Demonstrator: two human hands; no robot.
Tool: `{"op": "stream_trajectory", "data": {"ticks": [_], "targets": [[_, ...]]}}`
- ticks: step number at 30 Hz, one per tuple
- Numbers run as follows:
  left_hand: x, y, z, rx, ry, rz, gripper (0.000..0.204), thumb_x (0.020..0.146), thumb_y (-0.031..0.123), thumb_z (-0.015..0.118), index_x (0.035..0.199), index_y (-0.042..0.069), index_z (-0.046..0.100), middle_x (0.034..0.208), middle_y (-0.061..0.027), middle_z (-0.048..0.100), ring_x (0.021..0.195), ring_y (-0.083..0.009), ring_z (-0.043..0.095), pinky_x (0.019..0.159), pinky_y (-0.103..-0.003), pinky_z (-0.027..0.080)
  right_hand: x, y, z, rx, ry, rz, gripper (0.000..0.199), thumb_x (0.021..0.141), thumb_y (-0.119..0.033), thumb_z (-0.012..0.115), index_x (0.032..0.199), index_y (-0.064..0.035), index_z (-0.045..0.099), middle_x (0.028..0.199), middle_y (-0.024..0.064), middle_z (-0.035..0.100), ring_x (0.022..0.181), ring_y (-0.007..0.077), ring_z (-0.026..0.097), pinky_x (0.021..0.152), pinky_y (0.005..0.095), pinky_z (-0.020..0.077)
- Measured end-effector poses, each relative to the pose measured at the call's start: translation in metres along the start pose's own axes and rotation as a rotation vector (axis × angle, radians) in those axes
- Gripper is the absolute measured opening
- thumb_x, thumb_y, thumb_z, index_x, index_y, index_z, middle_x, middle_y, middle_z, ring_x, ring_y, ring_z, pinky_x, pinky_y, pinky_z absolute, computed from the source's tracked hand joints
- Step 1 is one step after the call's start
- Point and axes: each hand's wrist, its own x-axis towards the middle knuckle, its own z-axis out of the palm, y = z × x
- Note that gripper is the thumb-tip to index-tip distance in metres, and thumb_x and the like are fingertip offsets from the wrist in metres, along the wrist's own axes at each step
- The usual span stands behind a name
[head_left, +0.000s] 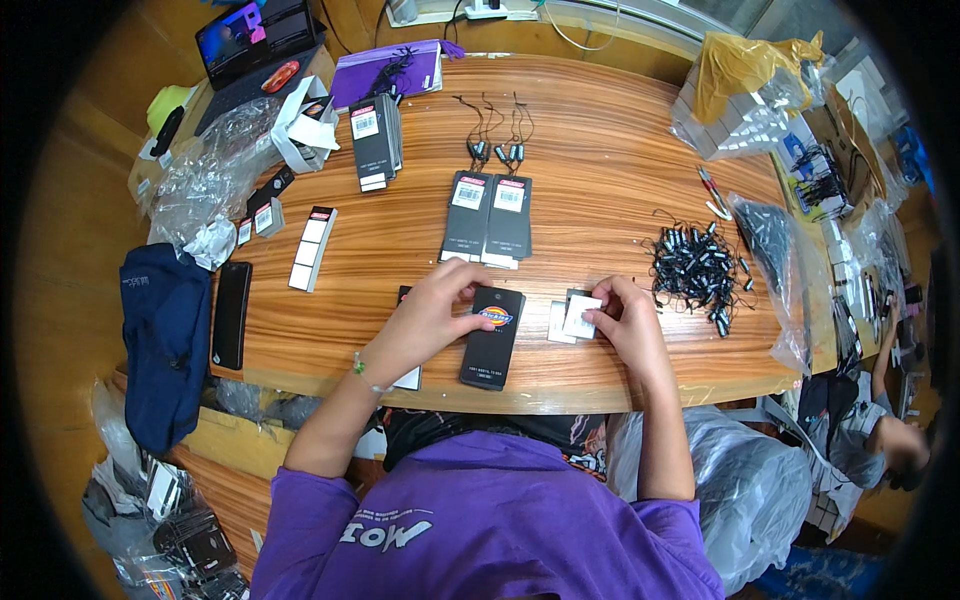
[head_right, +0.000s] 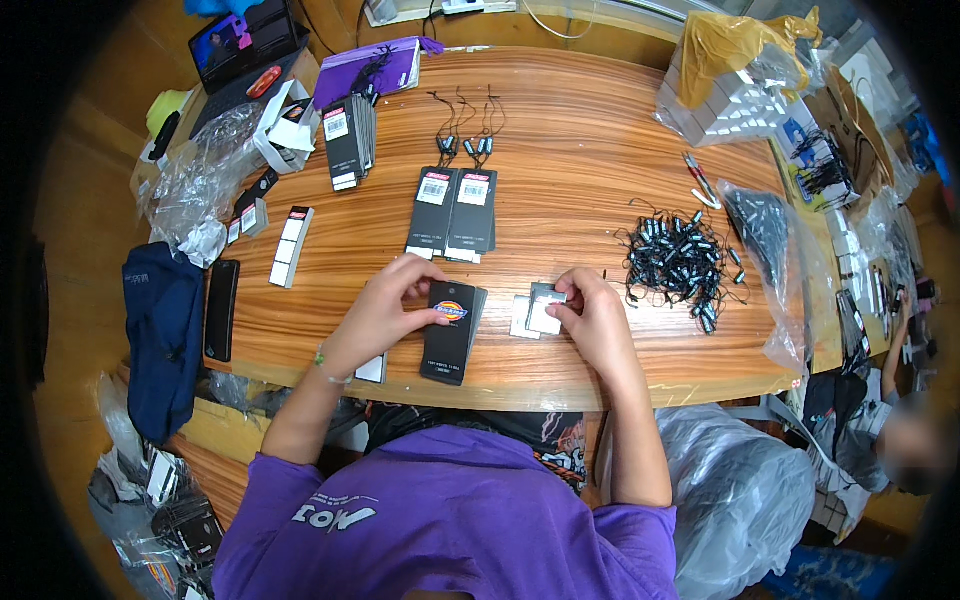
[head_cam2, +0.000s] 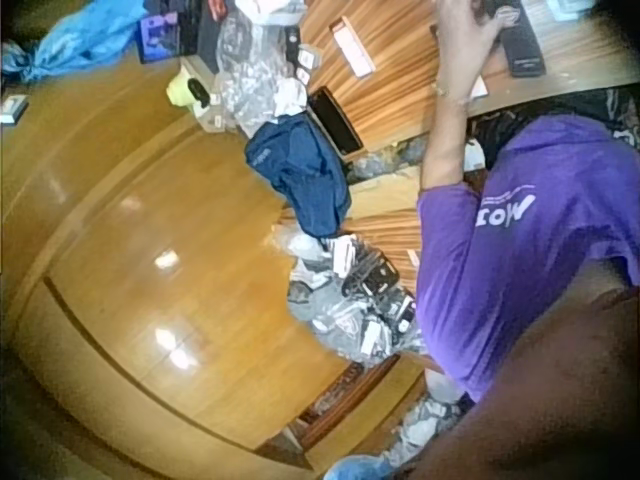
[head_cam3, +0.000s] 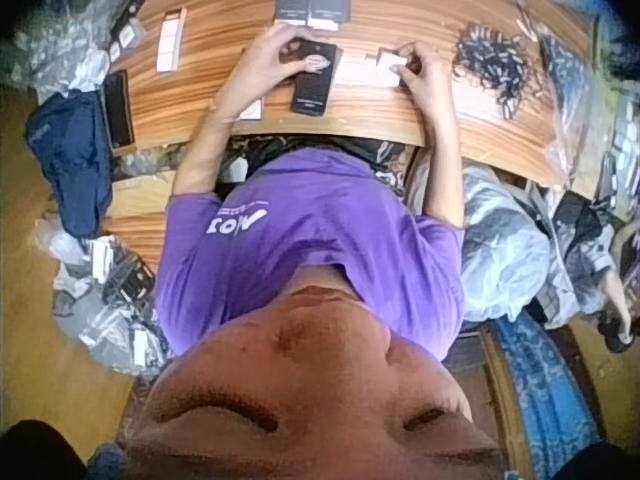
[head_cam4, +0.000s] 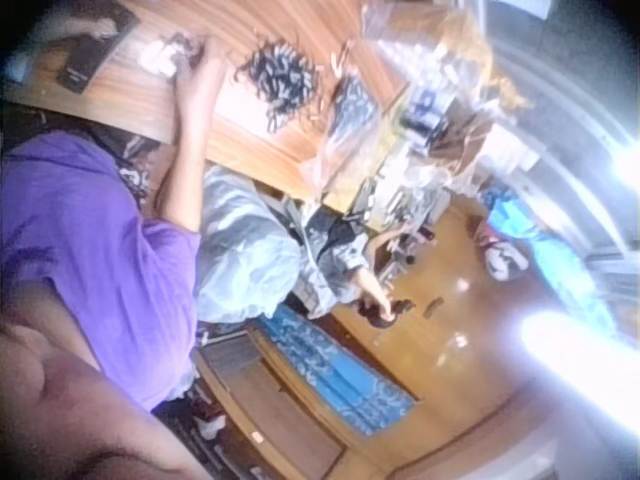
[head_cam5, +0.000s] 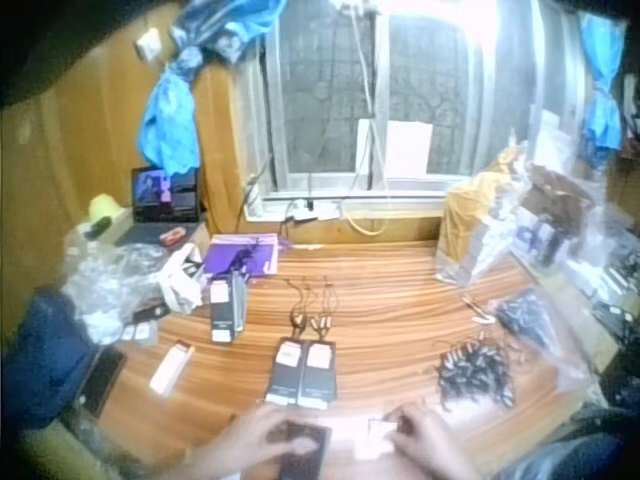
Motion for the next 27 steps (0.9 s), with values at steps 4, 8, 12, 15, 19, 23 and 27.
{"op": "stream_trajectory", "data": {"ticks": [4,8,12,15,19,23,27], "targets": [[-0.003,0.002,0.000,-0.696,-0.079,-0.332,0.030,0.079,-0.002,0.061,0.107,-0.001,0.051,0.093,-0.0072,0.061,0.080,-0.0094,0.059,0.070,-0.020,0.048,0.000,0.013,-0.003,0.254,-0.024,0.076,0.018,0.071,0.002,0.067,0.086,0.0021,0.056,0.069,0.0028,0.054,0.060,0.0091,0.047,0.055,0.0246,0.0400],[-0.002,0.010,-0.001,-0.755,-0.084,-0.380,0.029,0.080,-0.003,0.059,0.108,-0.002,0.051,0.091,-0.0078,0.063,0.080,-0.0095,0.060,0.070,-0.020,0.049,-0.001,0.014,-0.004,0.125,0.010,0.027,0.015,0.073,0.002,0.064,0.087,0.0021,0.057,0.071,0.0035,0.056,0.063,0.0099,0.049,0.057,0.0246,0.0413],[0.000,0.012,0.004,-0.627,-0.038,-0.354,0.029,0.080,-0.004,0.058,0.109,-0.003,0.052,0.093,-0.0095,0.062,0.085,-0.0113,0.060,0.073,-0.021,0.049,-0.003,0.007,-0.009,0.105,0.040,0.015,0.013,0.076,0.001,0.063,0.087,0.0016,0.057,0.071,0.0032,0.057,0.064,0.0099,0.051,0.059,0.0234,0.0423],[-0.002,0.018,0.015,-0.620,0.029,-0.315,0.031,0.080,-0.006,0.058,0.110,-0.004,0.051,0.094,-0.0104,0.062,0.087,-0.0127,0.060,0.075,-0.022,0.049,-0.009,-0.017,-0.016,0.243,-0.061,0.013,0.007,0.079,-0.001,0.061,0.086,-0.0007,0.058,0.074,0.0027,0.058,0.069,0.0079,0.053,0.060,0.0216,0.0421],[-0.003,0.036,0.036,-0.725,-0.028,-0.266,0.033,0.080,-0.007,0.057,0.112,-0.003,0.051,0.095,-0.0112,0.062,0.089,-0.0132,0.060,0.078,-0.022,0.049,-0.025,-0.054,0.013,0.226,0.034,-0.096,0.020,0.074,-0.005,0.068,0.091,-0.0021,0.057,0.068,0.0018,0.050,0.059,0.0086,0.045,0.055,0.0238,0.0403],[-0.002,0.045,0.041,-0.719,0.022,-0.286,0.033,0.080,-0.008,0.058,0.112,-0.003,0.052,0.095,-0.0105,0.061,0.088,-0.0122,0.060,0.077,-0.021,0.049,-0.025,-0.053,0.019,0.185,0.108,-0.187,0.026,0.075,-0.013,0.068,0.094,-0.0036,0.055,0.069,0.0078,0.053,0.062,0.0172,0.053,0.057,0.0282,0.0442],[-0.002,0.044,0.040,-0.716,0.040,-0.254,0.034,0.078,-0.008,0.059,0.111,-0.003,0.052,0.093,-0.0110,0.062,0.084,-0.0118,0.061,0.073,-0.020,0.050,-0.028,-0.028,-0.008,0.223,0.225,-0.115,0.018,0.080,-0.012,0.063,0.094,-0.0020,0.058,0.078,0.0071,0.058,0.072,0.0148,0.056,0.066,0.0257,0.0450]]}}
